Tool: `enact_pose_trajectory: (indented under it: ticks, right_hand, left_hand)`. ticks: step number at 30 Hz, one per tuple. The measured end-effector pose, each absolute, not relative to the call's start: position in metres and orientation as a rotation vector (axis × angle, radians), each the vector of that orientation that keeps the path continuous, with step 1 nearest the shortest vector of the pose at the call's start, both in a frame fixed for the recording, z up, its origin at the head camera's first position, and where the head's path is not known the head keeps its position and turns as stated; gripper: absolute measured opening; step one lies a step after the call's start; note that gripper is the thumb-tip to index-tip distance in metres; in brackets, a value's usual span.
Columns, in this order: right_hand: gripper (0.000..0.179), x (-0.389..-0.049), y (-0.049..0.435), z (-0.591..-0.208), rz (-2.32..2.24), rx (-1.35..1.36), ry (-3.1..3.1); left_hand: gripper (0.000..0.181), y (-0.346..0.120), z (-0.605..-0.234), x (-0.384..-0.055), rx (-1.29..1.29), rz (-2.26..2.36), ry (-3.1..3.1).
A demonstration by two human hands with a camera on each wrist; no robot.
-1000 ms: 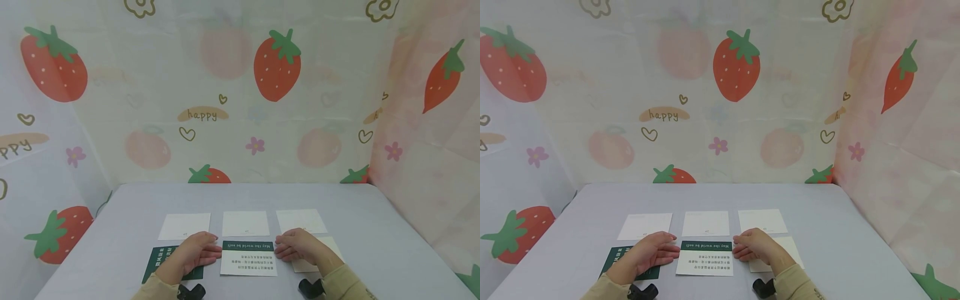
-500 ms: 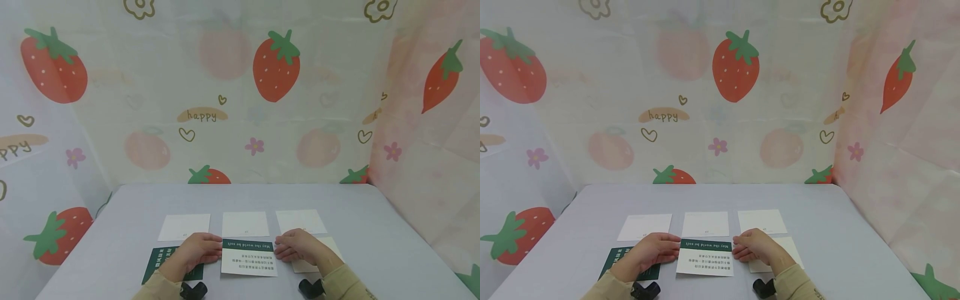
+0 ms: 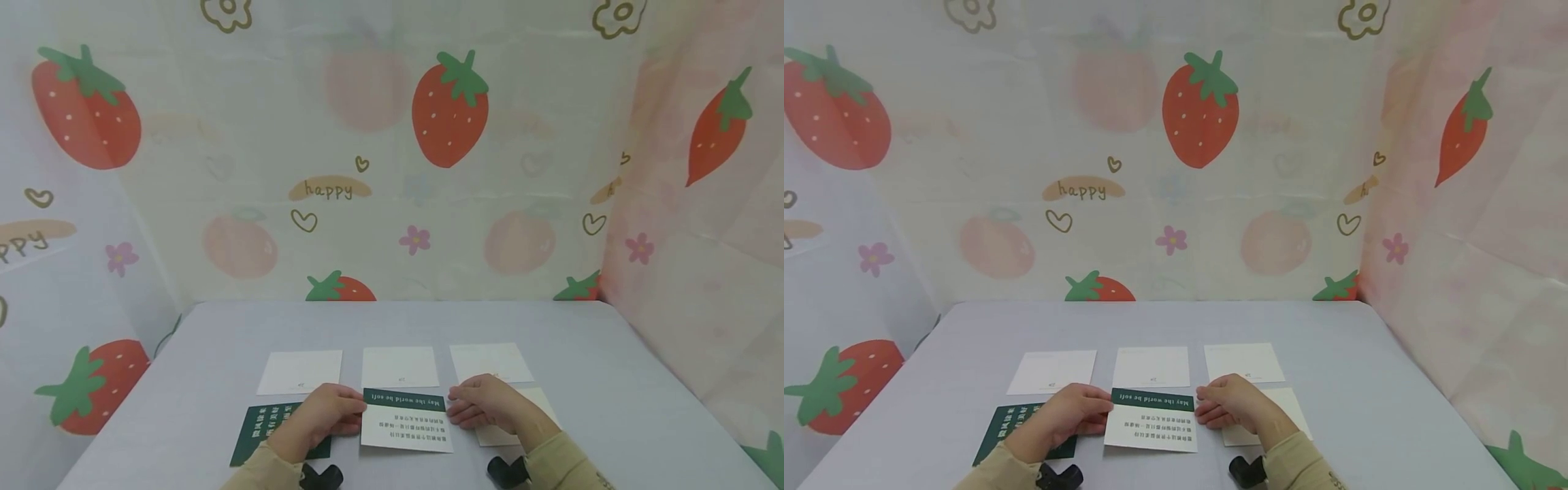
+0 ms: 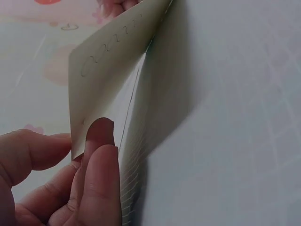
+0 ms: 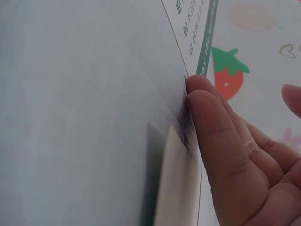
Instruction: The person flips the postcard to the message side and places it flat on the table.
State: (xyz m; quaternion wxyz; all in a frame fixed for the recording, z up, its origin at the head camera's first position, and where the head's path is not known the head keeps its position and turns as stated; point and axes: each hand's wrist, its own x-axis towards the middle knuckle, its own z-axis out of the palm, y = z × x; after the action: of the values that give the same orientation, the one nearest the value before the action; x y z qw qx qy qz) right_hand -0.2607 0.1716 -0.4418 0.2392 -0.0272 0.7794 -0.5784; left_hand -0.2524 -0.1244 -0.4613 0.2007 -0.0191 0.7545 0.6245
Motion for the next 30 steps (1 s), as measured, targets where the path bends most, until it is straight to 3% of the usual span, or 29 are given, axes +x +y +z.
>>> enact_pose_trajectory:
  ticks: [12,30]
  right_hand:
    - [0.035,-0.2620,0.1719,-0.4437,-1.589,-0.096,2.138]
    - [0.030,-0.2641,0.1714,-0.4460,-1.586,-0.094,2.145]
  left_hand:
    - [0.015,-0.1224,-0.4627,-0.2504,-0.071,1.692,2.118]
    - [0.013,-0.1245,-0.4620,-0.2509,-0.089,1.690,2.106]
